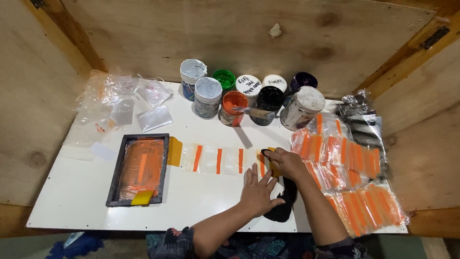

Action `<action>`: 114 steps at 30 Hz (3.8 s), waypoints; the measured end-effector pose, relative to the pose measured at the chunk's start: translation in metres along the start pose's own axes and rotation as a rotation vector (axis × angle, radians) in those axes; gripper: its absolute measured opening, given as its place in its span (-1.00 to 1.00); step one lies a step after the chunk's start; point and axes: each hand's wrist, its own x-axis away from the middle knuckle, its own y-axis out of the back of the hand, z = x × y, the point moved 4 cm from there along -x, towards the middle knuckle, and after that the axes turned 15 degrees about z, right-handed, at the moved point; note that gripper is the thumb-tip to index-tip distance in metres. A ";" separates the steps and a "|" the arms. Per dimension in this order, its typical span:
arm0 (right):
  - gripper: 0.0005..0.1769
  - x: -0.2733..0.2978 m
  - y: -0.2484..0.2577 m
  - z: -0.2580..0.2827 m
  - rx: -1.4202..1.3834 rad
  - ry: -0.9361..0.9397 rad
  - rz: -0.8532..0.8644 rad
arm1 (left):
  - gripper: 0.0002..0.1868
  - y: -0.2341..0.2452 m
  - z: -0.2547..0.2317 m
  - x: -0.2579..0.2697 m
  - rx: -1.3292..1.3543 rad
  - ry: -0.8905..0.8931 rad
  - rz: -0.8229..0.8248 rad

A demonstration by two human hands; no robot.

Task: The person uses a yellow squeegee to spread orange ink across a screen printing frame. They then use a black cloth to wipe the edges of the printed orange stripes on the plastic sheet below.

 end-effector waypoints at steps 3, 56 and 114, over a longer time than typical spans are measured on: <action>-0.51 0.015 0.016 0.022 -0.073 -0.085 0.135 | -0.04 0.004 -0.001 0.003 0.035 0.000 0.011; -0.47 0.009 0.082 0.092 -0.019 -0.304 0.427 | -0.04 -0.004 0.010 0.000 0.073 -0.117 -0.062; -0.86 0.139 0.002 0.111 -0.888 0.055 0.014 | -0.91 0.004 0.070 0.067 0.819 -0.370 -0.457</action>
